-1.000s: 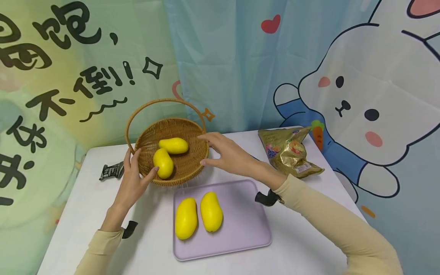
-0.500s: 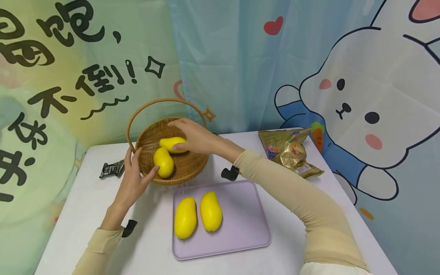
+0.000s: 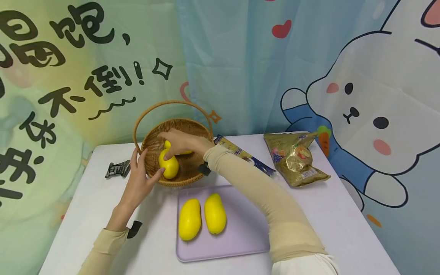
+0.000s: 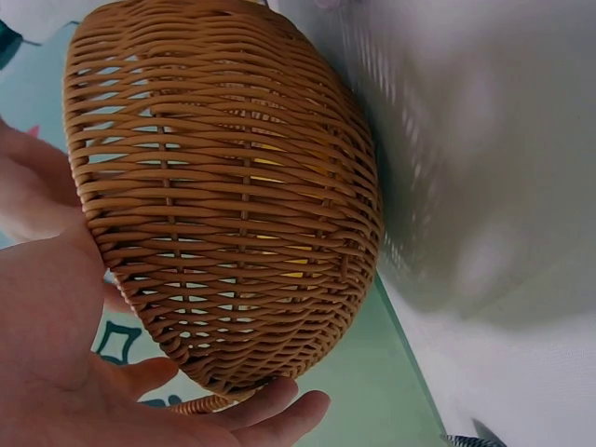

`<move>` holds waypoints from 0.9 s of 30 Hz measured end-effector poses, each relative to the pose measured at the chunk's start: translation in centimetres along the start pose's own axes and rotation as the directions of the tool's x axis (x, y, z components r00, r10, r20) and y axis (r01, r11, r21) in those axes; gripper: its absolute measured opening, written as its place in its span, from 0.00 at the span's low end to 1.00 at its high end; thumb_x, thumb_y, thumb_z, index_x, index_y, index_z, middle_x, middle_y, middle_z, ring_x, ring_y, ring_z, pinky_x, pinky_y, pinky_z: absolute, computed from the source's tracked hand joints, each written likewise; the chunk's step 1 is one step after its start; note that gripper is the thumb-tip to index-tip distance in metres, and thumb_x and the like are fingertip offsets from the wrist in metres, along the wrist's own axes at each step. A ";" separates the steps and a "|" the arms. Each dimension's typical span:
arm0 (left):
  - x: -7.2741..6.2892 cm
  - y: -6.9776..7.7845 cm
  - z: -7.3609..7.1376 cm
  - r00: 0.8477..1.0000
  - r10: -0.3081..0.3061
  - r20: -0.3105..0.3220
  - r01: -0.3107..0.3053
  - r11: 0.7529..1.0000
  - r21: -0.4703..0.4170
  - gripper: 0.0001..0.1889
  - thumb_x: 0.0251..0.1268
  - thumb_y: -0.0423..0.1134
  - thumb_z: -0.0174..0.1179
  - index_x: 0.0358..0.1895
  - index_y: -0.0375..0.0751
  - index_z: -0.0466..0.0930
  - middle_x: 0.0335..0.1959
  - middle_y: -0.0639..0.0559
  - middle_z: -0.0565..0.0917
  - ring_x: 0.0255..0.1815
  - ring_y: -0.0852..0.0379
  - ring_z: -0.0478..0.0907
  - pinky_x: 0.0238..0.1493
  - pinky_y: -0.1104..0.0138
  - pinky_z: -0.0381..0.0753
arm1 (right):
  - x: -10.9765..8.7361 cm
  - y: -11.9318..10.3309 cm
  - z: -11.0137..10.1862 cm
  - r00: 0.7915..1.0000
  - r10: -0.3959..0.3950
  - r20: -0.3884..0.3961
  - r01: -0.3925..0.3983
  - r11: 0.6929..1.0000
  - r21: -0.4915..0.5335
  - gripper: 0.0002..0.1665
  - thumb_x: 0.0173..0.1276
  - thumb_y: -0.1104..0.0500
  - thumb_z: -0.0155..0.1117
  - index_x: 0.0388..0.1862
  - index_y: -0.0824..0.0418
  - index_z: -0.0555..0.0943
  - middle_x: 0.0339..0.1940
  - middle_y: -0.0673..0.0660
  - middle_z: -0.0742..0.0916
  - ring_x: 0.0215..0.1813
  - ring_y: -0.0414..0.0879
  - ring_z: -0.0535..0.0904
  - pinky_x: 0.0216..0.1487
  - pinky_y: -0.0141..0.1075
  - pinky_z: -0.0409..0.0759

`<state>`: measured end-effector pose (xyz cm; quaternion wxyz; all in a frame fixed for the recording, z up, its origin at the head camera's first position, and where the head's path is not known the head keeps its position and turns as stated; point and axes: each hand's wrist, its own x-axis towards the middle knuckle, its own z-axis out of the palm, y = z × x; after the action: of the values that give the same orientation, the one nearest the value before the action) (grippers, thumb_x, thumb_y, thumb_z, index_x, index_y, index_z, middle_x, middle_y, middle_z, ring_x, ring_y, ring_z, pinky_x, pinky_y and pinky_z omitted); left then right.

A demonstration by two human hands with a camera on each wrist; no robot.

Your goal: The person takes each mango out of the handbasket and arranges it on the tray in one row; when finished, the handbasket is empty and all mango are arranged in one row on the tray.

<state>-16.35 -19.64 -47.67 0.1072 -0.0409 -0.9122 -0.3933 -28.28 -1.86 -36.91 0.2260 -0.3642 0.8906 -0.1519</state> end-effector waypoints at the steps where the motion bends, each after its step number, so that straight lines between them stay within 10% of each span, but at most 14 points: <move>1: 0.0 0.0 0.0 1.000 -0.001 0.000 0.001 1.000 0.002 0.47 0.70 0.50 0.65 0.82 0.40 0.45 0.83 0.35 0.33 0.77 0.29 0.58 0.65 0.41 0.74 | 0.3 0.1 0.3 1.000 0.010 0.018 -0.010 1.000 -0.006 0.50 0.69 0.47 0.71 0.83 0.53 0.56 0.81 0.61 0.64 0.82 0.56 0.57 0.77 0.52 0.65; 11: -0.1 0.1 0.1 0.999 0.022 -0.030 -0.022 1.000 0.010 0.47 0.68 0.49 0.67 0.81 0.37 0.48 0.83 0.32 0.36 0.74 0.27 0.63 0.62 0.41 0.77 | 2.3 0.6 2.2 0.991 0.065 0.114 -0.062 0.998 -0.031 0.55 0.64 0.44 0.74 0.84 0.51 0.55 0.83 0.61 0.62 0.84 0.60 0.49 0.78 0.56 0.60; 27: -0.4 0.3 0.3 1.000 -0.003 -0.028 0.003 1.000 -0.001 0.46 0.69 0.48 0.66 0.82 0.39 0.47 0.83 0.35 0.35 0.72 0.26 0.65 0.59 0.41 0.79 | 2.9 1.7 5.0 0.992 0.046 0.121 -0.046 0.999 -0.010 0.52 0.61 0.47 0.77 0.80 0.46 0.61 0.78 0.61 0.68 0.75 0.54 0.65 0.68 0.50 0.74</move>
<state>-15.98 -19.23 -47.71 0.1192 -0.0342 -0.9105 -0.3944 -28.54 -3.36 -42.76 0.2816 -0.3529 0.8840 -0.1210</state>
